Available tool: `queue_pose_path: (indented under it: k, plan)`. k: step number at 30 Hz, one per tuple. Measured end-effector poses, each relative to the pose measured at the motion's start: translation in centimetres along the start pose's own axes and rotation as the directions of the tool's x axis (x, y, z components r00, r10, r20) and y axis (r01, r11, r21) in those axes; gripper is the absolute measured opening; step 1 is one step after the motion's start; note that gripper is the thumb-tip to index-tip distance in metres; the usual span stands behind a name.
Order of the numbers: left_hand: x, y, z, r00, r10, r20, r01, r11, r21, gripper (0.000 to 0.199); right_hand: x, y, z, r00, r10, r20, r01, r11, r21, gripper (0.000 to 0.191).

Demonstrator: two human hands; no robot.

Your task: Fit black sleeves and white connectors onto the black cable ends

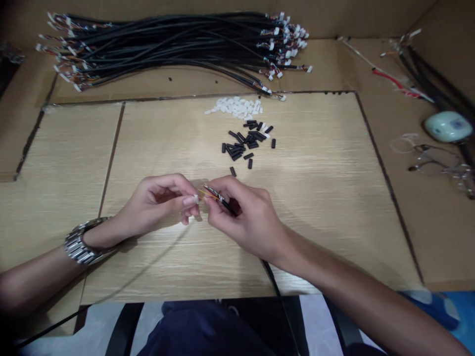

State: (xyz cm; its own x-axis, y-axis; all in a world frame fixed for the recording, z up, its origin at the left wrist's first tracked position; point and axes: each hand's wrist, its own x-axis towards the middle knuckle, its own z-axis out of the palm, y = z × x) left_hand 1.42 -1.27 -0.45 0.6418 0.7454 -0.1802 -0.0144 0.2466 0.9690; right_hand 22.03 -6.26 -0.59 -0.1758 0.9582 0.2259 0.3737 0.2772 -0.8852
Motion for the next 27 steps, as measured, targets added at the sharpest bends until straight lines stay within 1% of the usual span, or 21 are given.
queue_pose_path:
  k: [9,12,16,23,27]
  plan:
    - [-0.07,-0.13,-0.01,1.0,0.003,0.031,-0.003,1.0,-0.007,0.004,0.05,-0.16,-0.07,1.0,-0.019,0.002,0.019,1.0,-0.008,0.006]
    - [-0.03,-0.04,0.03,1.0,-0.01,0.024,0.01,1.0,-0.001,0.005,0.03,-0.17,-0.07,1.0,-0.019,0.006,0.019,1.0,-0.003,0.006]
    - [0.06,0.11,0.07,1.0,-0.019,0.018,0.019,1.0,0.0,0.007,0.06,-0.22,-0.08,0.999,-0.045,0.002,0.045,0.999,0.001,0.007]
    - [0.03,0.2,-0.01,0.998,-0.031,0.047,0.032,0.999,-0.001,0.006,0.15,-0.02,0.03,0.992,-0.124,0.039,0.124,0.992,-0.012,0.011]
    - [-0.07,0.31,-0.05,0.997,-0.038,0.067,0.038,0.999,0.002,0.006,0.04,0.17,0.07,0.988,-0.148,0.036,0.149,0.988,-0.033,0.011]
